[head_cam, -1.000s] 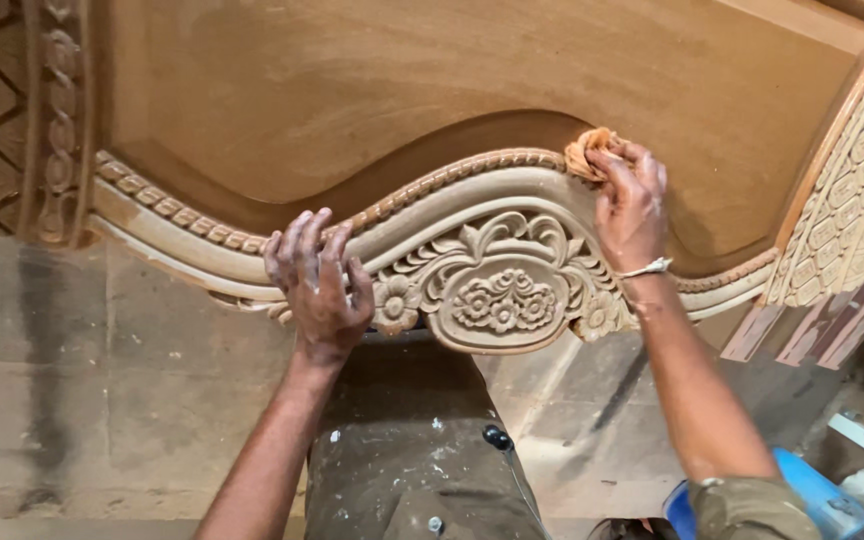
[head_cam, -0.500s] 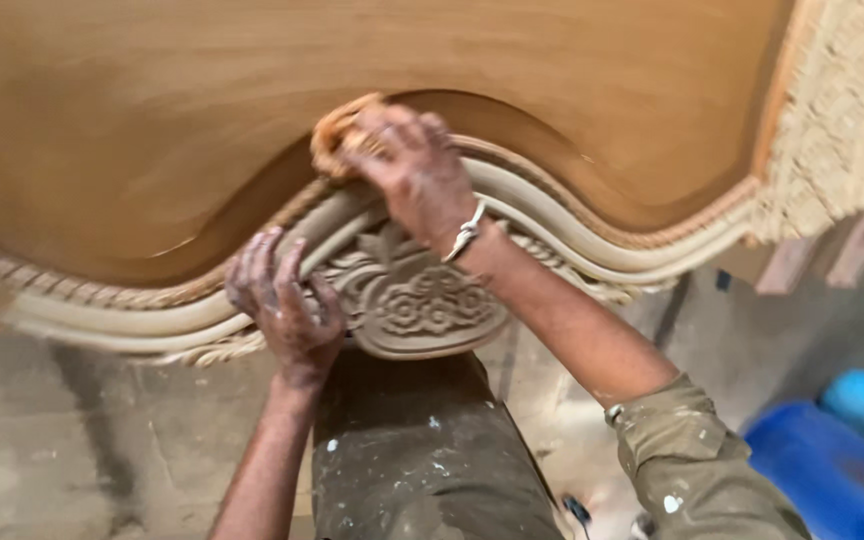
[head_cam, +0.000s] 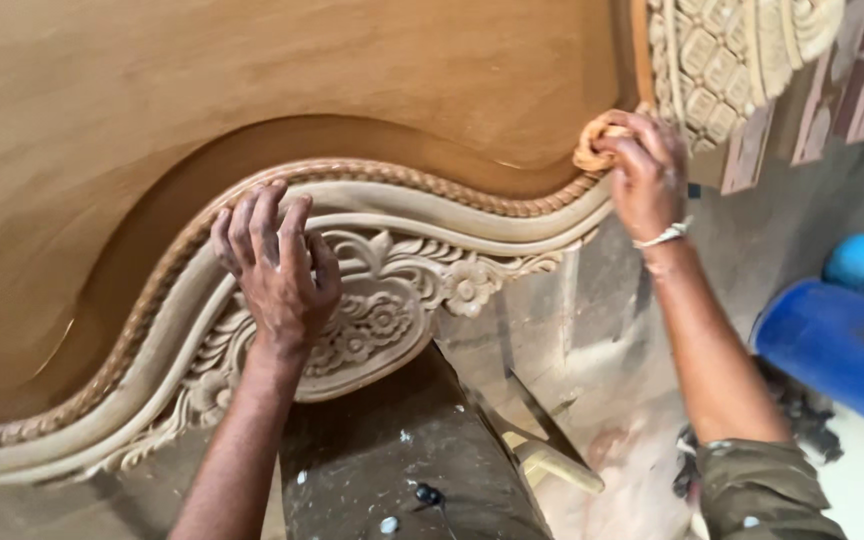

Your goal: The person applies a dark liquid stain to a large, ornately carved wooden furniture piece using a cloth. They repeatedly dip the cloth into a bucket and wipe the stain onto the flat surfaces and intricate carvings of the furniture.

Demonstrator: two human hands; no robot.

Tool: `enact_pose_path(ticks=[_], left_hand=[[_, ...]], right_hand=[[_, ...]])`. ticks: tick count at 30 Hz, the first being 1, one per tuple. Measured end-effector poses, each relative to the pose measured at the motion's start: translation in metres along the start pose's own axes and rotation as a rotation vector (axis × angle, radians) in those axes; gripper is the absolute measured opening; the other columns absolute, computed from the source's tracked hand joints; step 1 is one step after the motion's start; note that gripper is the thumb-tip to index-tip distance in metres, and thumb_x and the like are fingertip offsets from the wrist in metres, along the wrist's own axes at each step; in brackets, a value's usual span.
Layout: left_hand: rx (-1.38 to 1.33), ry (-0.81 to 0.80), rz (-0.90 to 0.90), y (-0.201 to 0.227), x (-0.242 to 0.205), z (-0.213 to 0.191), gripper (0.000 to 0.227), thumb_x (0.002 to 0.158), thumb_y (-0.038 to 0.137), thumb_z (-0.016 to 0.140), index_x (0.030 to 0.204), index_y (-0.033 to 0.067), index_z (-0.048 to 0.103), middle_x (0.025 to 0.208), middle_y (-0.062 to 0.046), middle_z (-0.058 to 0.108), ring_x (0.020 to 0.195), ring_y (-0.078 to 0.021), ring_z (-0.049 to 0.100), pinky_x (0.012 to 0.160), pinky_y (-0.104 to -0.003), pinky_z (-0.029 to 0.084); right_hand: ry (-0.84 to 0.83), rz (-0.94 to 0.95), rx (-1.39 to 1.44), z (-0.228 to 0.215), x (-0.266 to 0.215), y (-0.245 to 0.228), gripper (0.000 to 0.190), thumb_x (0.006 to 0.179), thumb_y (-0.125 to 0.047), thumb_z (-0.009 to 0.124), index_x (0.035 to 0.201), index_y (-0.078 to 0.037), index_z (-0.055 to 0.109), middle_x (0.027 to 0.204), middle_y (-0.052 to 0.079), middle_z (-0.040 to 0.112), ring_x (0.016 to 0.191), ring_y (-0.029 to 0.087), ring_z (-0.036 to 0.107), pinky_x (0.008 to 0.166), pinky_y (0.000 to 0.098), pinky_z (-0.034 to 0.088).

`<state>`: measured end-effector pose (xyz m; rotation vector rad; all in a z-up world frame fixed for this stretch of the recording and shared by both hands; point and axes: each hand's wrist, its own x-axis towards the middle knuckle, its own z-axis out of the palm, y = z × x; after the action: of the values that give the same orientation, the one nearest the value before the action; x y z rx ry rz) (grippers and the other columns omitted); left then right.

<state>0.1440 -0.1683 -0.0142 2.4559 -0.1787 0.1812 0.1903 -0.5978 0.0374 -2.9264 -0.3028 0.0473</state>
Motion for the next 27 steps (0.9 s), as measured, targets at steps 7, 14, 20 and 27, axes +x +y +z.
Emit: enact_pose_path(ticks=[7, 14, 20, 27], left_hand=[[0.064, -0.104, 0.114, 0.033, 0.04, 0.032, 0.045, 0.09, 0.009, 0.063, 0.134, 0.0068, 0.06, 0.145, -0.018, 0.053, 0.141, -0.0362, 0.045, 0.122, -0.06, 0.027], [0.121, -0.105, 0.169, 0.036, 0.06, 0.051, 0.044, 0.093, 0.008, 0.064, 0.136, 0.0064, 0.06, 0.148, -0.019, 0.052, 0.143, -0.036, 0.044, 0.123, -0.061, 0.024], [0.19, -0.116, 0.175, 0.035, 0.063, 0.061, 0.043, 0.095, 0.015, 0.064, 0.137, 0.0079, 0.058, 0.148, -0.018, 0.051, 0.143, -0.0343, 0.044, 0.122, -0.062, 0.022], [0.213, -0.126, 0.146, 0.034, 0.066, 0.064, 0.047, 0.094, 0.024, 0.066, 0.137, 0.0068, 0.057, 0.148, -0.018, 0.051, 0.142, -0.0345, 0.044, 0.121, -0.062, 0.023]], right_hand=[[0.007, 0.074, 0.143, 0.053, -0.031, -0.108, 0.037, 0.083, 0.008, 0.063, 0.116, -0.007, 0.071, 0.127, 0.013, 0.063, 0.123, 0.031, 0.055, 0.107, 0.0449, 0.044], [0.102, 0.168, -0.001, 0.041, -0.019, -0.023, 0.045, 0.08, 0.009, 0.067, 0.114, -0.019, 0.071, 0.132, 0.009, 0.062, 0.128, 0.03, 0.053, 0.112, 0.0455, 0.041], [0.282, 0.315, 0.1, 0.041, 0.064, 0.021, 0.056, 0.083, 0.013, 0.064, 0.134, -0.009, 0.07, 0.126, 0.013, 0.06, 0.123, 0.033, 0.055, 0.107, 0.0443, 0.045], [0.382, 0.101, 0.022, 0.093, 0.213, 0.087, 0.018, 0.089, -0.003, 0.071, 0.107, -0.003, 0.068, 0.104, 0.018, 0.067, 0.103, 0.038, 0.062, 0.088, 0.0477, 0.049]])
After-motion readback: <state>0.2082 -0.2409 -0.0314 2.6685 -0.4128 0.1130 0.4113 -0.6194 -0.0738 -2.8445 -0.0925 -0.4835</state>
